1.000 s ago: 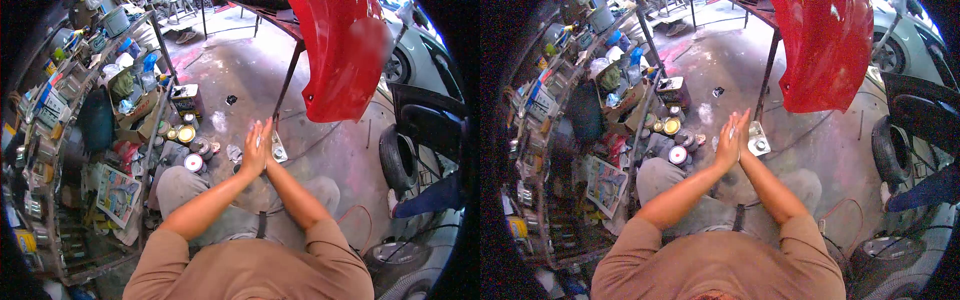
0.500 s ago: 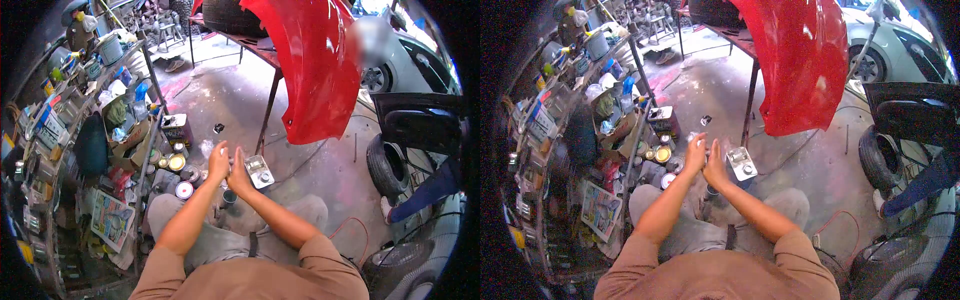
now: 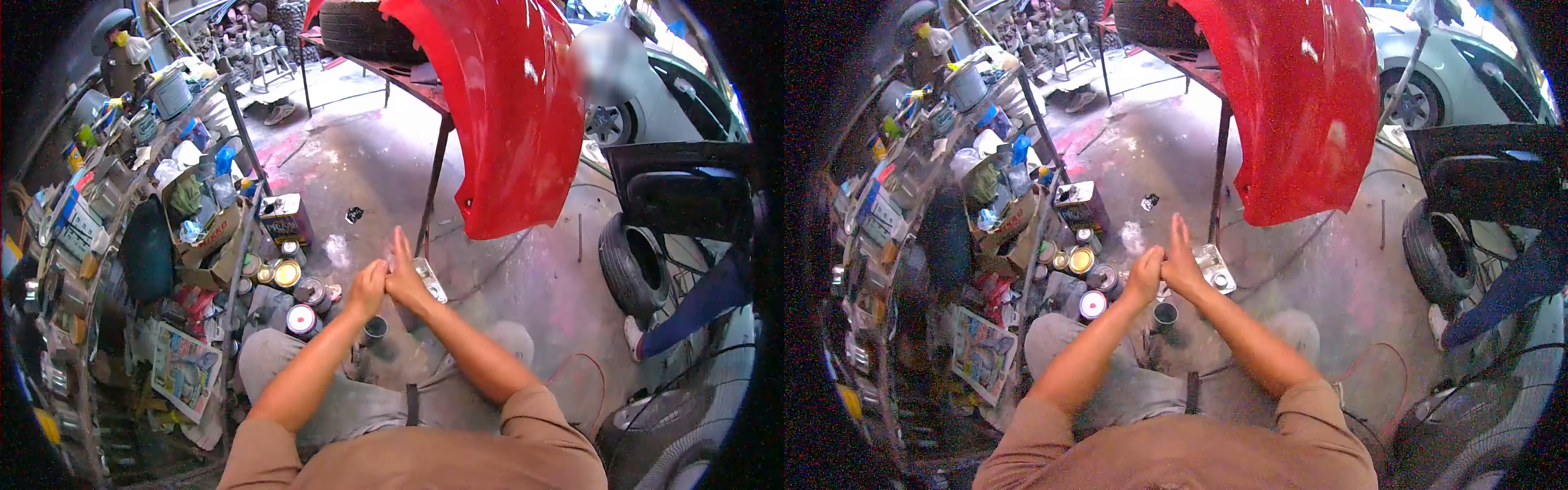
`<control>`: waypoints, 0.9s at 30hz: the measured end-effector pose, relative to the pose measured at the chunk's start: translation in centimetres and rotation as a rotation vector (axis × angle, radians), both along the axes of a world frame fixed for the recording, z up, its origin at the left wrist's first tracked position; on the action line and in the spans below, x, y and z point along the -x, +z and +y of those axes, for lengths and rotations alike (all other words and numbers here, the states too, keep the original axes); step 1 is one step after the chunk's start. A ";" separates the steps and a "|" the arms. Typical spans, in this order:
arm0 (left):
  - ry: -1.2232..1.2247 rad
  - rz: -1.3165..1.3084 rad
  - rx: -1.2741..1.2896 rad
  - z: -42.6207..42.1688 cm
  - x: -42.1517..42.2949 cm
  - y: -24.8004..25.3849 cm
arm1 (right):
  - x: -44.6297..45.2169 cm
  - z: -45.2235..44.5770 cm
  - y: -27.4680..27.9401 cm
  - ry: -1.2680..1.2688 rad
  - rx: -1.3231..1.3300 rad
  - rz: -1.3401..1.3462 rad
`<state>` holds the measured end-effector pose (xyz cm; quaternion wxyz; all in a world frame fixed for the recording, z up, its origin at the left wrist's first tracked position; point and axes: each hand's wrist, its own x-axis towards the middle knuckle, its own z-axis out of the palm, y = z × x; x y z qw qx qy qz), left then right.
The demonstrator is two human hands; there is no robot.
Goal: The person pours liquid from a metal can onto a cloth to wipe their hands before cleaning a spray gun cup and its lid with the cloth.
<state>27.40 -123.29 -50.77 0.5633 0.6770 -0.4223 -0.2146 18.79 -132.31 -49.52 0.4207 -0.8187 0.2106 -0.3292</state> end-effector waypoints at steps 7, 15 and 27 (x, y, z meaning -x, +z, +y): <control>-0.051 0.799 -0.365 1.4 -0.7 0.5 | 1.6 1.0 -0.9 0.135 0.193 0.209; -0.174 0.773 0.382 2.1 -3.4 7.1 | 1.1 0.9 1.5 0.097 -0.929 0.089; -0.160 -0.262 0.040 2.7 -0.8 5.9 | 1.5 1.3 1.9 0.132 -0.668 -0.123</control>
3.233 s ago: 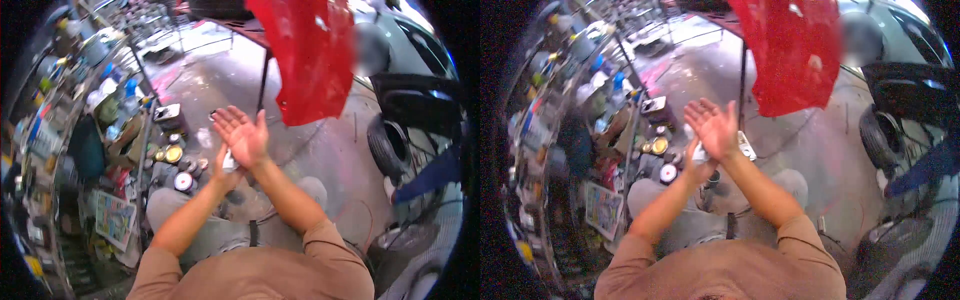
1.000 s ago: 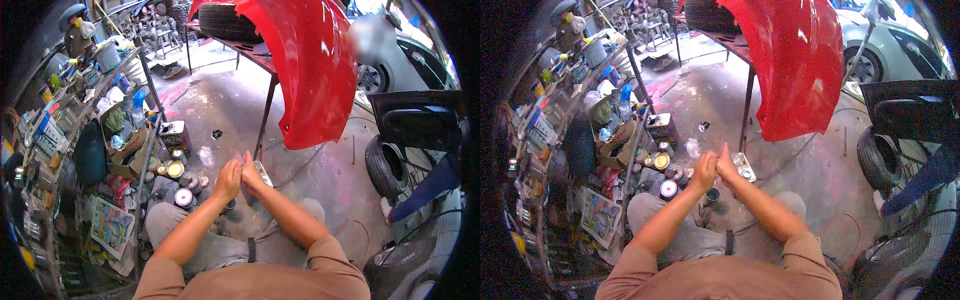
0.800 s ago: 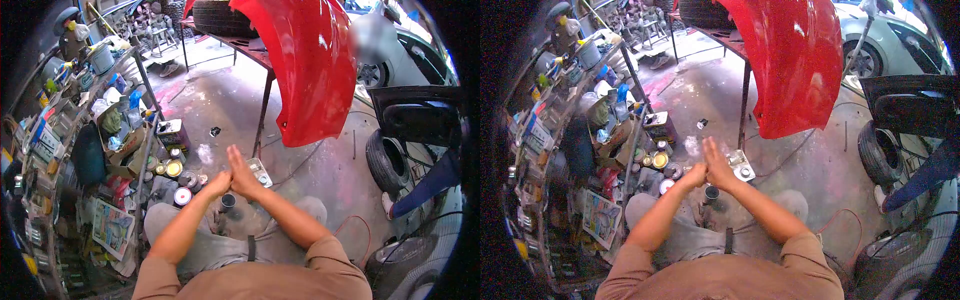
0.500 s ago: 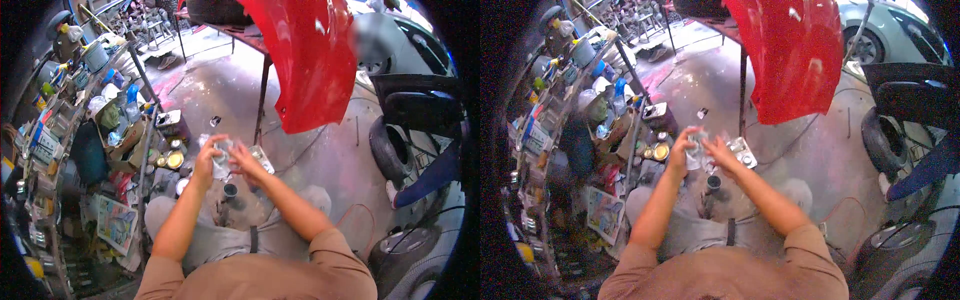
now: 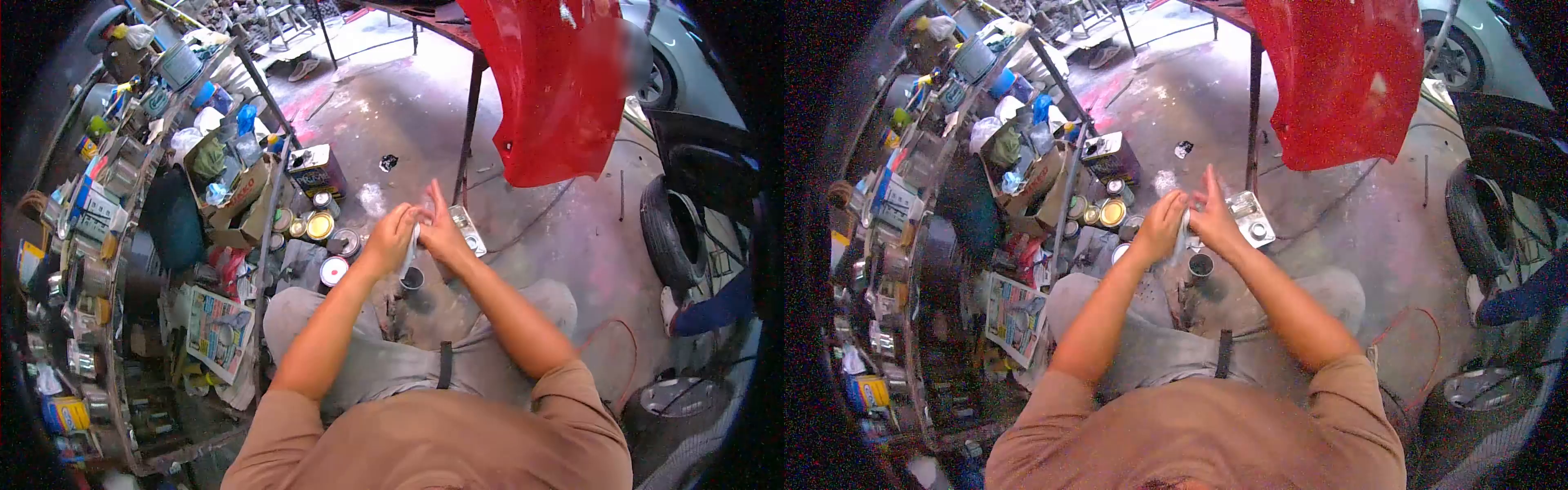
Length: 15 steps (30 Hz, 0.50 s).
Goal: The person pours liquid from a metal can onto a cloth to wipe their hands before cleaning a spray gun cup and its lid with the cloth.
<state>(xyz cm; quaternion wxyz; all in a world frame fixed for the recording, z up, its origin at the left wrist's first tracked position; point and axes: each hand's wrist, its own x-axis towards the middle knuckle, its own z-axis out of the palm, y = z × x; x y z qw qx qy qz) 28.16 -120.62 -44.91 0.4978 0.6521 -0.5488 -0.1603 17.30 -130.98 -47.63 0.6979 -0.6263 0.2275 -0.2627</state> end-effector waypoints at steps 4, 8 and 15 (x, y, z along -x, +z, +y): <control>-0.124 0.256 -0.297 0.1 -1.9 -0.3 | 0.9 -0.5 1.6 0.054 0.781 0.147; 0.169 0.971 -0.201 -0.3 -2.1 -0.5 | 0.9 0.0 3.1 0.028 0.691 0.079; -0.104 0.292 0.010 0.4 0.7 1.0 | -0.5 -1.0 -2.0 -0.015 -0.065 -0.004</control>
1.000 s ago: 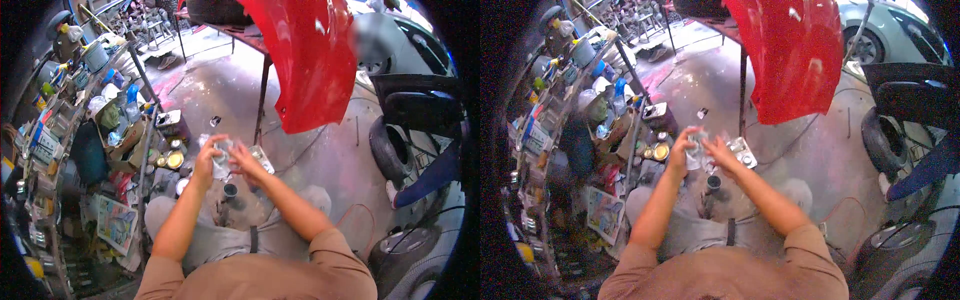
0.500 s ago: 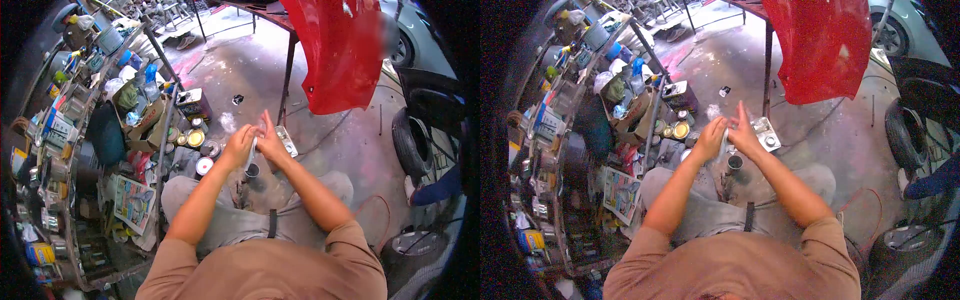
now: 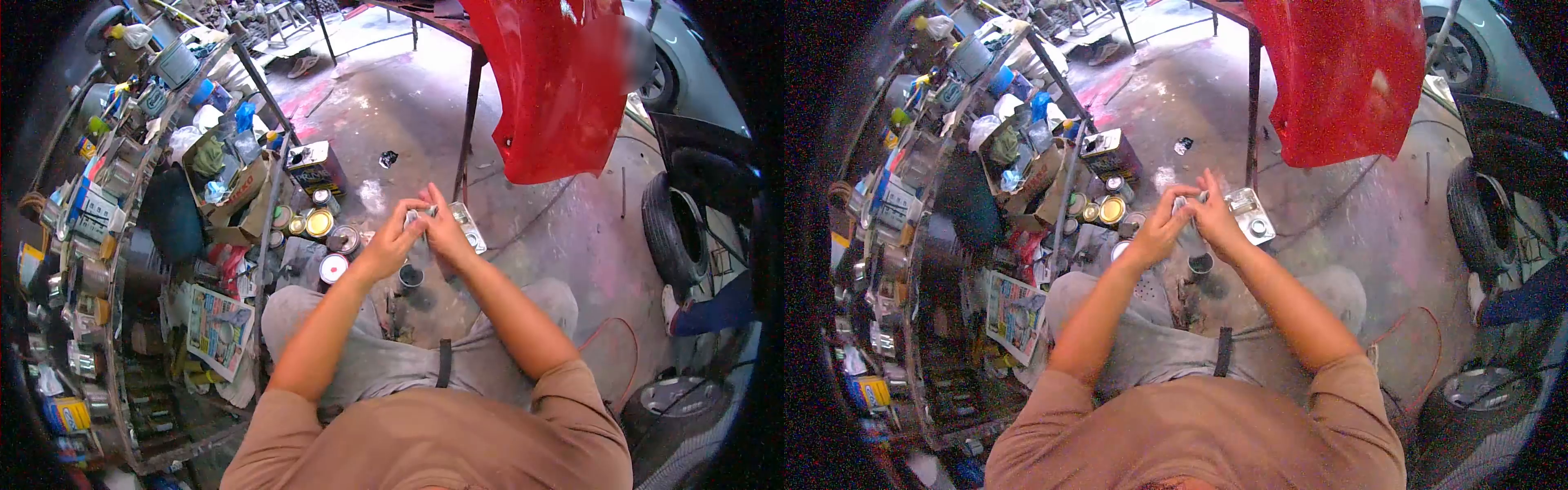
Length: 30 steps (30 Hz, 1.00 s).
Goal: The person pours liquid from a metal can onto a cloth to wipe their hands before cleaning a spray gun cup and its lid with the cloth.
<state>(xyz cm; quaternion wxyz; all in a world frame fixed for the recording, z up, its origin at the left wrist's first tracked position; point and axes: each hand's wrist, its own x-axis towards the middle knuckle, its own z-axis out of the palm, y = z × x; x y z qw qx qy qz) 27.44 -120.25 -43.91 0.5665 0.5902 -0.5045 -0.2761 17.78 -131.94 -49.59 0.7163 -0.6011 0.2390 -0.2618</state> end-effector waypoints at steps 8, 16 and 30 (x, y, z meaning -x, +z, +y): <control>0.272 0.050 -0.140 -0.6 -3.6 -1.2 | 2.0 2.1 4.5 0.080 0.669 0.182; 0.366 0.007 -0.261 -1.4 2.1 -5.5 | 0.9 4.9 -2.5 -0.064 1.410 0.794; 0.050 -0.584 -0.576 -2.0 0.1 -7.3 | -0.1 7.9 -5.0 0.184 1.327 1.169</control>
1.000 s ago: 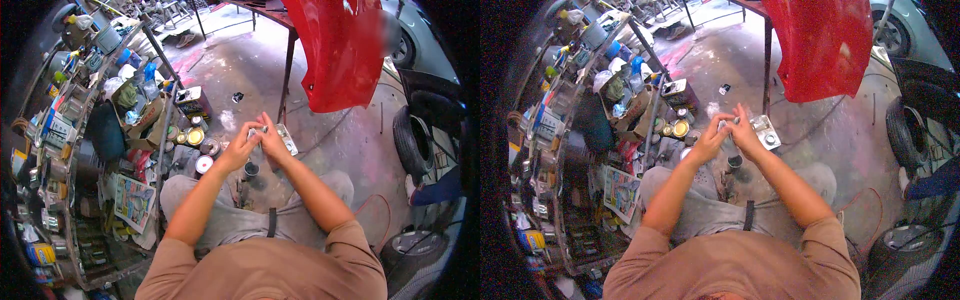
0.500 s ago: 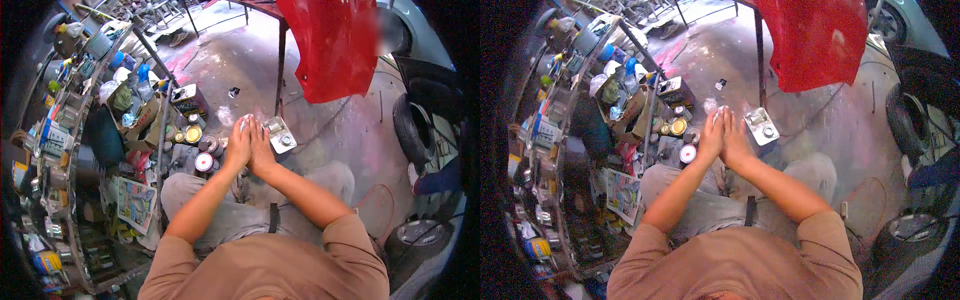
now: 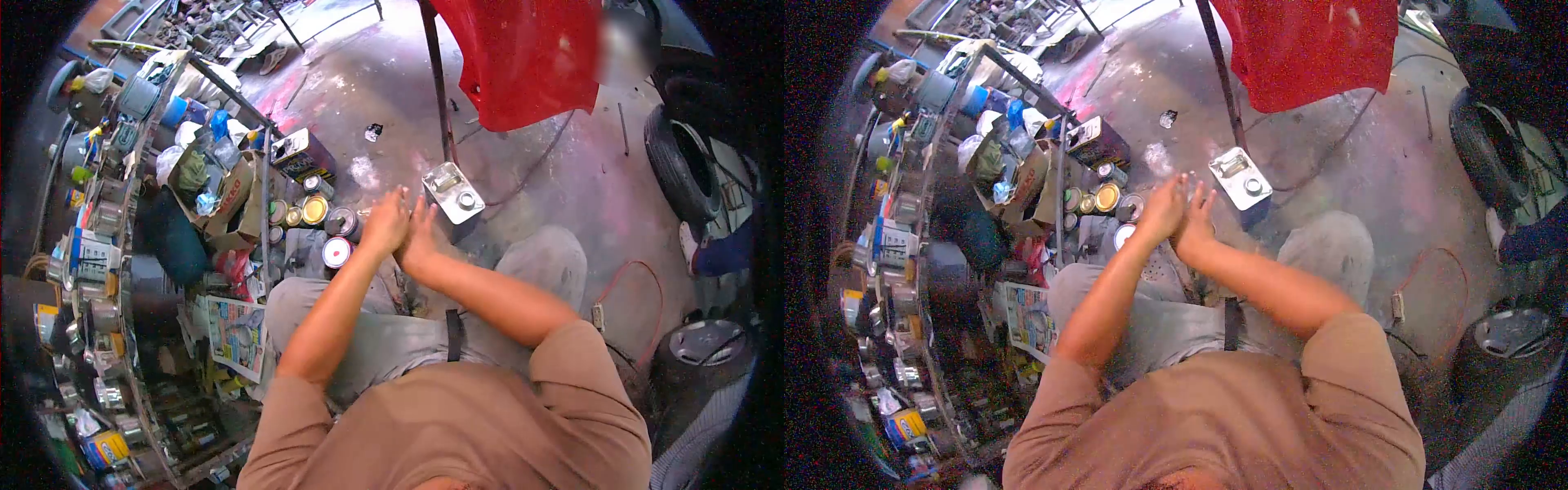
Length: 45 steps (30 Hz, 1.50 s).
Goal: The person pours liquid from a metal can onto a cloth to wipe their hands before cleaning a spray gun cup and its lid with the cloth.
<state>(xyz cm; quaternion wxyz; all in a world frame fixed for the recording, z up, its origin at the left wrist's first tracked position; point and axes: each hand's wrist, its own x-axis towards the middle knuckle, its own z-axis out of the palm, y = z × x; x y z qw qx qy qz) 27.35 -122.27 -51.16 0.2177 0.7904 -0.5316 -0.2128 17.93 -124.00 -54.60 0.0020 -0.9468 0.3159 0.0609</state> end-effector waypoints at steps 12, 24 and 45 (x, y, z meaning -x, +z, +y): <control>0.042 -0.035 -0.199 3.1 4.2 -0.2 | 2.9 -1.7 -4.3 0.100 0.026 0.139; -0.264 -0.070 -0.147 0.3 1.7 -3.7 | 0.6 0.7 -3.0 0.099 -0.109 0.176; 0.016 0.350 0.175 0.8 -7.6 -2.4 | -0.8 -8.8 2.0 0.440 -0.931 0.145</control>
